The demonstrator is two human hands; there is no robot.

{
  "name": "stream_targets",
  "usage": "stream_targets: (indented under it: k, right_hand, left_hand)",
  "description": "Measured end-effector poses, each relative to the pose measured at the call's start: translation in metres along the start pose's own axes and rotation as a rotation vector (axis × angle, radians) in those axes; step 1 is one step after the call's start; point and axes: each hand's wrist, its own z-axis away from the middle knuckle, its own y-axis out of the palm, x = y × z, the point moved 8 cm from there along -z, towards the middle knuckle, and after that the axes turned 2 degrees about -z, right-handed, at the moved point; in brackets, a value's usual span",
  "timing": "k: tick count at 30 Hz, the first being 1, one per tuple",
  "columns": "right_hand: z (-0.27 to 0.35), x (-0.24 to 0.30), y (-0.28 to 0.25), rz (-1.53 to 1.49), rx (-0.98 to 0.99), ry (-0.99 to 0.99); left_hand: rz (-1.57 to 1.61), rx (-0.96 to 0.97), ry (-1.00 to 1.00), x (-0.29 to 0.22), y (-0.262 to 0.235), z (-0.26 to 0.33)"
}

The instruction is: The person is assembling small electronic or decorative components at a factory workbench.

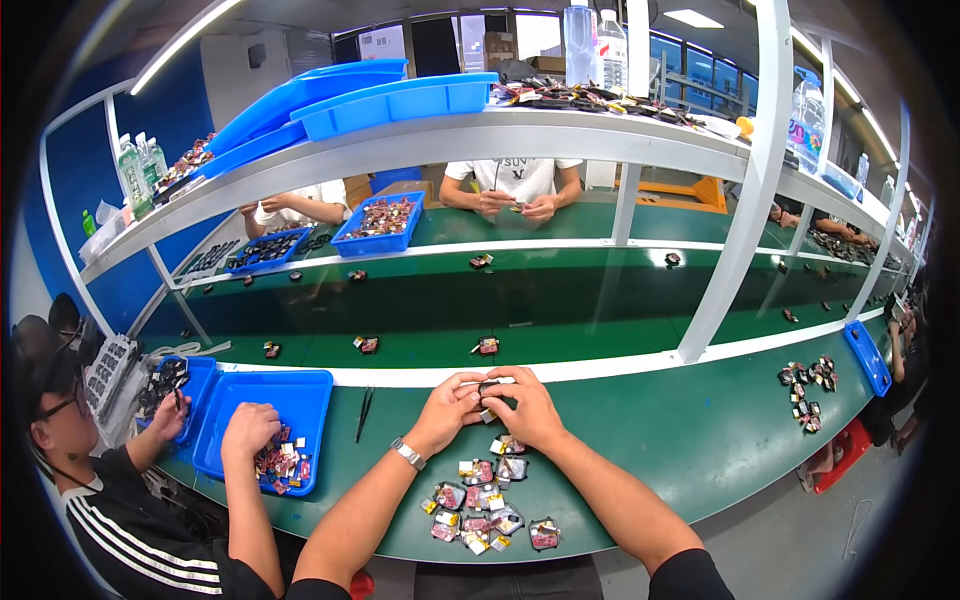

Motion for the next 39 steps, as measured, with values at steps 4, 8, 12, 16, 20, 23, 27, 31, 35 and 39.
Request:
stream_targets:
  k: [4, 8, 12, 16, 20, 23, 27, 31, 35, 39]
  right_hand:
    - [0.002, -0.007, 0.003, -0.012, -0.007, 0.048]
    - [0.003, -0.017, 0.012, -0.119, 0.005, 0.140]
    - [0.000, -0.014, 0.013, -0.152, -0.014, 0.091]
    - [0.000, -0.013, 0.012, -0.091, 0.015, 0.093]
    - [-0.004, -0.009, 0.015, -0.114, 0.048, 0.054]
    - [-0.003, -0.001, 0.009, -0.066, 0.072, 0.036]
    - [-0.005, 0.005, -0.003, -0.009, -0.034, -0.019]
    - [-0.004, 0.008, -0.007, 0.029, -0.066, -0.071]
    - [-0.004, 0.021, -0.008, 0.093, -0.095, -0.204]
    - [-0.002, 0.027, -0.005, 0.133, -0.096, -0.189]
  left_hand:
    - [0.018, -0.010, -0.009, -0.003, 0.002, 0.002]
    - [-0.006, -0.019, 0.020, 0.001, -0.003, 0.001]
    - [-0.036, -0.056, 0.073, -0.002, -0.001, 0.001]
    - [-0.018, -0.077, 0.090, -0.006, -0.001, 0.002]
    - [-0.058, -0.130, 0.099, -0.008, -0.006, -0.002]
    - [-0.053, -0.114, 0.079, -0.004, -0.003, 0.002]
    - [-0.049, -0.132, 0.057, -0.004, -0.002, 0.001]
    - [-0.038, -0.134, 0.029, -0.003, -0.001, 0.001]
    - [-0.044, -0.130, 0.020, -0.002, -0.003, 0.001]
    - [-0.028, -0.122, 0.027, -0.001, -0.004, 0.001]
